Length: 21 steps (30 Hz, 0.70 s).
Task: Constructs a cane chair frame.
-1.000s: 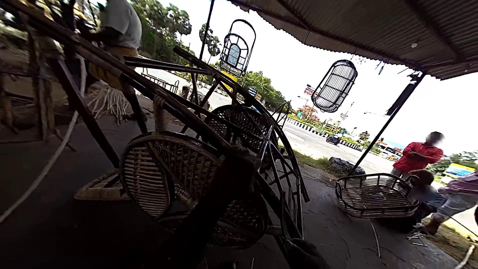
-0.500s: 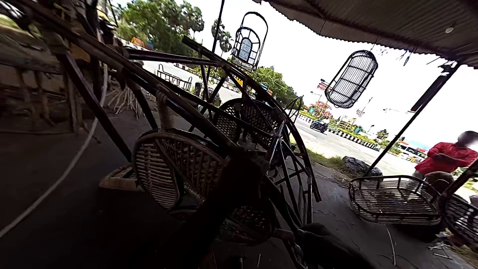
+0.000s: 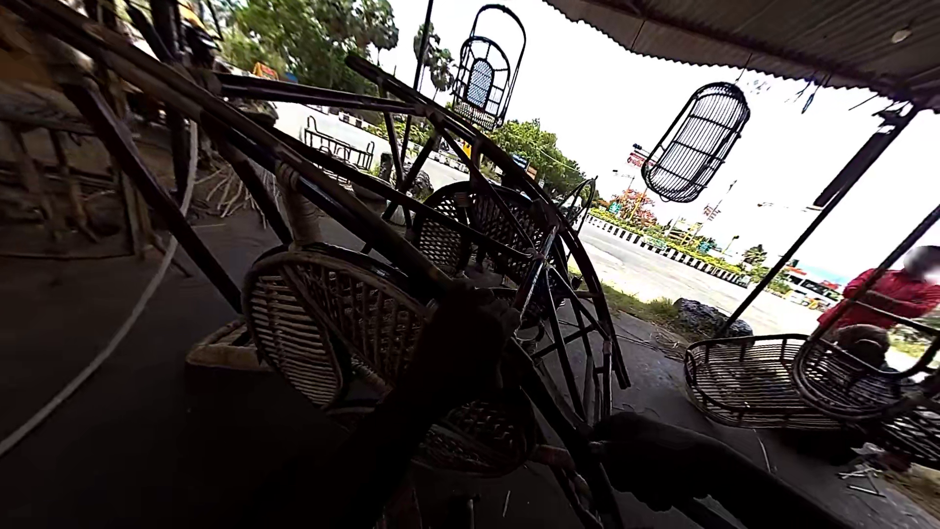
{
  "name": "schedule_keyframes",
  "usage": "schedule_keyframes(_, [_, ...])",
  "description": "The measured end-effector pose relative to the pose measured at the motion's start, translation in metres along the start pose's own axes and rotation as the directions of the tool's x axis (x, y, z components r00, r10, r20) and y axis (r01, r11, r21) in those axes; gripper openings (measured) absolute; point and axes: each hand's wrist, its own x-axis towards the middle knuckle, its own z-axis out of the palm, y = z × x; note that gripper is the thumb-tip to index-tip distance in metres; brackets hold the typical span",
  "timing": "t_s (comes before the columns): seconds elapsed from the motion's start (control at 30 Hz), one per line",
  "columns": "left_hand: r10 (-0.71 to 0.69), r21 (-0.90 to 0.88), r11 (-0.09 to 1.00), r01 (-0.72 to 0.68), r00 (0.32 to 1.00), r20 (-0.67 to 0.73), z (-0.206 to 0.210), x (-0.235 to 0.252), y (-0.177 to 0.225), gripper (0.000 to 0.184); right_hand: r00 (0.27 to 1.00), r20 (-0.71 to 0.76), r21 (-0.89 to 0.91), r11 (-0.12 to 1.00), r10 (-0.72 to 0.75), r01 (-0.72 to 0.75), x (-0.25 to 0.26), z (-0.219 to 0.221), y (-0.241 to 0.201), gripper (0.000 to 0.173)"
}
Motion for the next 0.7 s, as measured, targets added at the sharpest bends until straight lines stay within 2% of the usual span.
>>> schedule_keyframes(0.07, [0.006, -0.006, 1.000, -0.006, 1.000, -0.008, 0.000, 0.000, -0.001, 0.023, 0.992, -0.120, 0.092, 0.994, -0.040, 0.051, 0.006, 0.010, 0.009, 0.021])
schedule_keyframes(0.17, [0.001, -0.015, 1.000, -0.001, 1.000, 0.006, 0.000, 0.000, -0.001, 0.023, 0.975, -0.213, 0.216, 0.971, -0.061, 0.107, 0.012, 0.035, 0.019, 0.018])
schedule_keyframes(0.2, [0.002, -0.020, 1.000, -0.002, 1.000, 0.013, 0.000, 0.000, -0.001, 0.021, 0.958, -0.275, 0.209, 0.968, -0.080, 0.141, 0.015, 0.045, 0.022, 0.018])
schedule_keyframes(0.23, [0.002, -0.020, 1.000, -0.001, 1.000, 0.018, -0.001, 0.001, -0.002, 0.020, 0.914, -0.388, 0.122, 0.977, -0.117, 0.177, 0.019, 0.053, 0.024, 0.020])
schedule_keyframes(0.27, [0.003, -0.014, 1.000, -0.003, 1.000, 0.016, -0.002, 0.002, -0.004, 0.019, 0.835, -0.521, -0.067, 0.983, -0.178, 0.168, 0.024, 0.058, 0.026, 0.023])
schedule_keyframes(0.3, [0.006, -0.017, 1.000, -0.006, 1.000, 0.013, -0.002, 0.002, -0.005, 0.019, 0.730, -0.638, -0.283, 0.956, -0.247, 0.076, 0.030, 0.060, 0.030, 0.028])
schedule_keyframes(0.33, [0.010, -0.023, 1.000, -0.010, 1.000, 0.011, -0.001, 0.003, -0.004, 0.018, 0.624, -0.715, -0.422, 0.906, -0.315, -0.026, 0.035, 0.063, 0.034, 0.032])
schedule_keyframes(0.37, [0.008, -0.021, 1.000, -0.007, 1.000, 0.012, 0.000, 0.004, -0.003, 0.021, 0.528, -0.766, -0.483, 0.871, -0.368, -0.093, 0.040, 0.069, 0.038, 0.034])
schedule_keyframes(0.5, [-0.005, -0.017, 1.000, 0.006, 1.000, 0.026, 0.000, 0.010, -0.004, 0.033, 0.106, -0.830, -0.558, 0.805, -0.548, -0.204, 0.079, 0.100, 0.047, 0.027])
schedule_keyframes(0.57, [-0.009, -0.013, 1.000, 0.009, 1.000, 0.021, 0.002, 0.013, -0.006, 0.037, -0.040, -0.817, -0.550, 0.797, -0.576, -0.250, 0.100, 0.108, 0.047, 0.027])
schedule_keyframes(0.7, [-0.010, -0.005, 1.000, 0.010, 1.000, 0.027, 0.004, 0.013, -0.006, 0.040, -0.315, -0.731, -0.560, 0.796, -0.606, -0.233, 0.141, 0.115, 0.057, 0.026])
